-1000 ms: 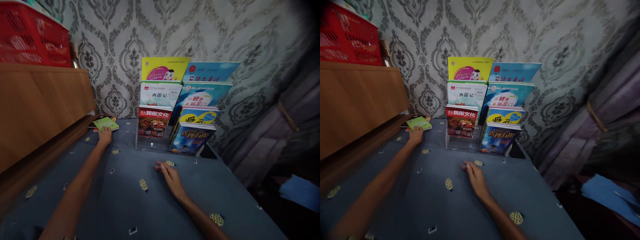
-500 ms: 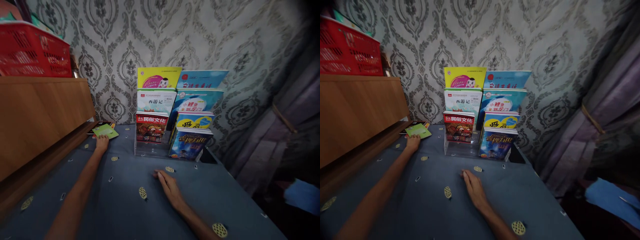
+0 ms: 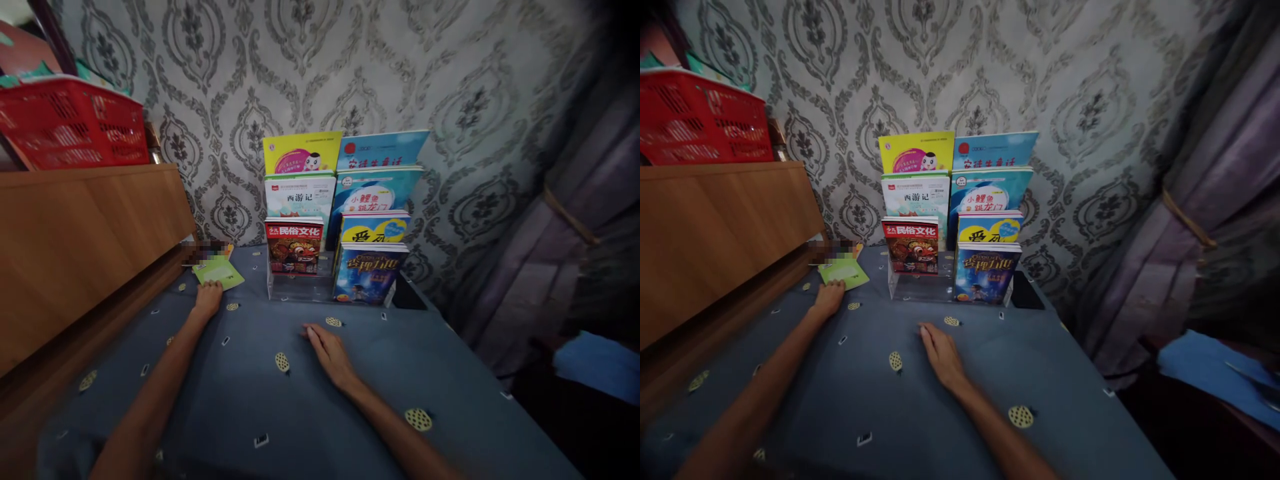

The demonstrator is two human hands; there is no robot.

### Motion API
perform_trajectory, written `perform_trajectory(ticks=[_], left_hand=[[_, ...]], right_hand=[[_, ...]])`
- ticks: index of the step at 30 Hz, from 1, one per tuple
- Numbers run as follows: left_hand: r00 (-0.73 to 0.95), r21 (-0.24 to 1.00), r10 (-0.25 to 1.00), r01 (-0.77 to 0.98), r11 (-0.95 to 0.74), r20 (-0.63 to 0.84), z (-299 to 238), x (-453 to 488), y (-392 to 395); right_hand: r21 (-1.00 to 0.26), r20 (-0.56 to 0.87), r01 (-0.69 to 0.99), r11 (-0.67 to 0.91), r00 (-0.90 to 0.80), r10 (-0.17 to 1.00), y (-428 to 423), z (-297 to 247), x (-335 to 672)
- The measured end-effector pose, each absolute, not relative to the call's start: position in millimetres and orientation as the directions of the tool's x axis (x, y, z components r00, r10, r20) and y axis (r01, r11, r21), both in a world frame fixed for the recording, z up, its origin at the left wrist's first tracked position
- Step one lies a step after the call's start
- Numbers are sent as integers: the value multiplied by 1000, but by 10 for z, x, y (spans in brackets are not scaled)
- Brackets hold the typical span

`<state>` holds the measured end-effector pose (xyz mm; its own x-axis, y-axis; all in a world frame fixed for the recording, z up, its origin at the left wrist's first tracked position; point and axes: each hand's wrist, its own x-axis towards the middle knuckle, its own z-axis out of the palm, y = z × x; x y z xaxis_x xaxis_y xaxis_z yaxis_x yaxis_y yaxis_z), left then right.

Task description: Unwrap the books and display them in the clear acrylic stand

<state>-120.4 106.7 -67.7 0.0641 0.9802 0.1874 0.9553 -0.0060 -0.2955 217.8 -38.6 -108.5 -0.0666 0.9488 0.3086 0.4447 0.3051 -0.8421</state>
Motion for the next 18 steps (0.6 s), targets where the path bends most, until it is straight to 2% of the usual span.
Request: perform_trajectory(ticks=[9,18], left_hand=[[83,-328,994,943,-54,76,-588,-1068,617],[122,-255,986,956,-148,-116,-478,-1065,302]], right_hand=[[-821,330,447,355,-137,934,-379,-1061,2202],[-811,327,457,366,-165,931,-386,-1049,2210]])
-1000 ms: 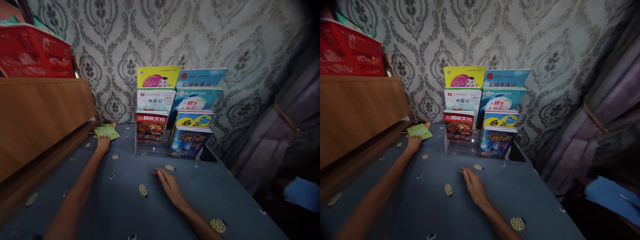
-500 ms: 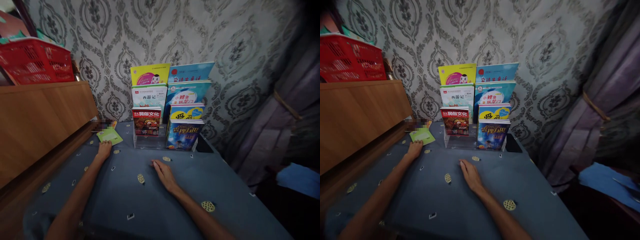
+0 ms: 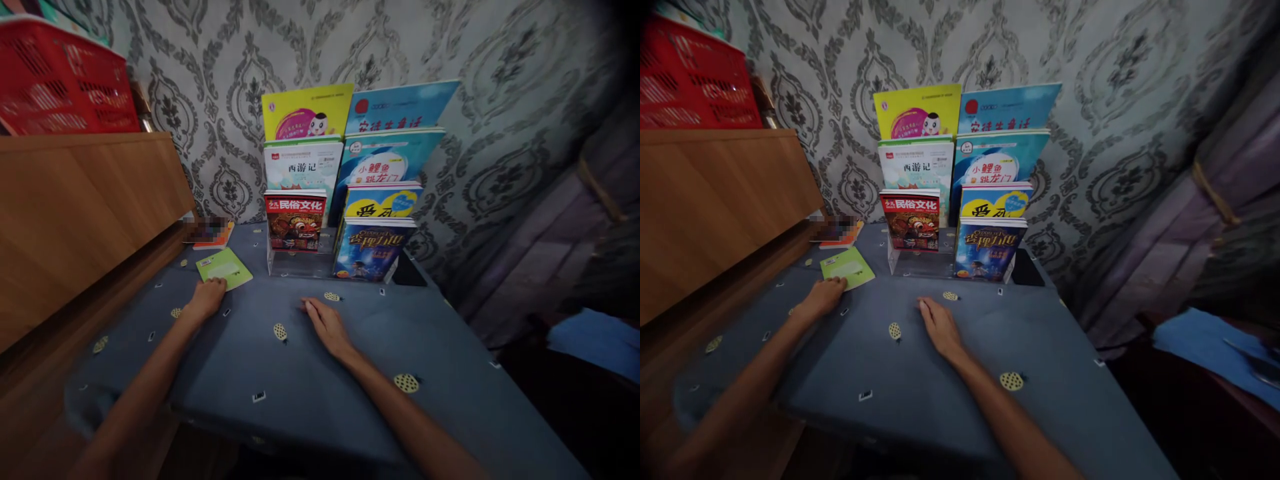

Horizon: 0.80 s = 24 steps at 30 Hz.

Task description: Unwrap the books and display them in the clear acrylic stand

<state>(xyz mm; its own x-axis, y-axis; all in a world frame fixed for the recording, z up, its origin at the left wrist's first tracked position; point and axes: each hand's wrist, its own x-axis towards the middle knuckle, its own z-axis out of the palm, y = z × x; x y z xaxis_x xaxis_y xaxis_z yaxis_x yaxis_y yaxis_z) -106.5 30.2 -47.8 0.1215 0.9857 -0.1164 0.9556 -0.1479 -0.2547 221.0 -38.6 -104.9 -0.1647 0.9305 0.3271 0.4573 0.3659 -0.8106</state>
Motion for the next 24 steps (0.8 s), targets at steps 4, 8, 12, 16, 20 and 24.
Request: perform_trajectory(ticks=[4,8,12,16,20,24], left_hand=[[93,-175,973,976,-131,-211,-254,-1258,484],[-17,-131,995,991,4,-98,-100,-1368,839],[-141,-49,989,989,143,47,-257,-1313,1076],[-208,43,975,978,205,75,-531,-1302,1150],[-227,89,971,972,220,81,-652,-1375,1185],[-223,97,970,972,214,100,-676,-1389,1176]], right_hand=[[-807,321,471,356,-156,934,-383,-1055,2207],[-800,336,470,373,-165,927,-385,-1041,2206],[-800,332,475,367,-159,930,-395,-1027,2201],[-803,324,476,358,-157,933,-402,-1028,2196],[-841,305,429,330,-129,944,-371,-1045,2203],[-896,268,332,296,-128,955,-311,-1063,2248]])
